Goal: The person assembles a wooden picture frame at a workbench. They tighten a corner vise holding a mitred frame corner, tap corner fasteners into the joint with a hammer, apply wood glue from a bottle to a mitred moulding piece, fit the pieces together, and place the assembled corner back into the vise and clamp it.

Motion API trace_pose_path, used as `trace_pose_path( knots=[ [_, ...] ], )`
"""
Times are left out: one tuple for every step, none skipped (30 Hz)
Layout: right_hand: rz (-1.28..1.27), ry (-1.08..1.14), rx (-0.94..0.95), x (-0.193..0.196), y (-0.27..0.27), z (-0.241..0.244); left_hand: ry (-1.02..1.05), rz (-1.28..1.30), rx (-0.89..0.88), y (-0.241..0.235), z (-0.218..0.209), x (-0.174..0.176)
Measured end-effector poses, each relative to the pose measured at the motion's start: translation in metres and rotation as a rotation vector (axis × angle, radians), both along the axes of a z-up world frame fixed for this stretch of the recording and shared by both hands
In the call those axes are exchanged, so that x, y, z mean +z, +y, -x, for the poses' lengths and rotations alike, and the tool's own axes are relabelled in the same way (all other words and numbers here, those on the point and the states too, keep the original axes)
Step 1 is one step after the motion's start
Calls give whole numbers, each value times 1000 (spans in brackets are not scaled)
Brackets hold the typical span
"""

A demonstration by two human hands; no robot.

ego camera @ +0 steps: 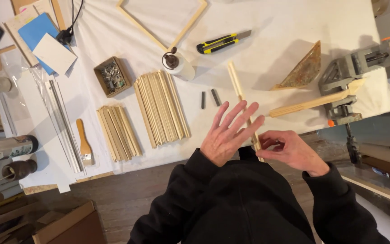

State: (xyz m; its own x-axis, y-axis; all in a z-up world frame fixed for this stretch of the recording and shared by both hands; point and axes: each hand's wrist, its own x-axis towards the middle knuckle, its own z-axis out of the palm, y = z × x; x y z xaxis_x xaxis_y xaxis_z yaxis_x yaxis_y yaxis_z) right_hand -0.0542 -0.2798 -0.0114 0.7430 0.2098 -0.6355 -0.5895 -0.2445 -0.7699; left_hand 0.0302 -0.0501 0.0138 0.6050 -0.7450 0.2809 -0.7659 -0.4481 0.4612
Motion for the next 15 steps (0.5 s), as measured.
trace_pose_path(
  knots=[
    [20,-9,-60,-2,-2,4,16,14,7,-2,0,-1],
    [20,-7,-66,-3,-3,5,17,14,1,0,1,-9],
    [-5,-26,-143,-4,-5,7,60,27,24,2,2,-17],
    [-30,-45,-220,-4,-6,9,102,40,46,5,3,-25],
    [-29,-43,-223,-5,-9,11,104,40,44,13,7,-38],
    [-40,-29,-213,-5,-11,12,122,41,63,22,10,-49],
    [-55,-19,-195,-6,-12,10,134,37,90,33,11,-61],
    [-58,-22,-189,-7,-15,10,131,35,95,48,12,-76],
    [-51,-27,-161,-7,-17,10,133,13,156,65,15,-90],
    [-44,-32,-132,-8,-18,11,135,-9,216,83,18,-104],
    [-44,-31,-127,-2,-20,8,135,-8,221,97,20,-103],
    [47,-60,-37,4,-22,5,147,-20,295,112,23,-103],
    [140,-86,55,11,-24,3,163,-29,370,125,27,-102],
    [142,-83,62,8,-28,5,167,-27,376,125,31,-89],
    [218,-61,68,4,-32,6,138,-17,417,125,34,-76]
  ],
)
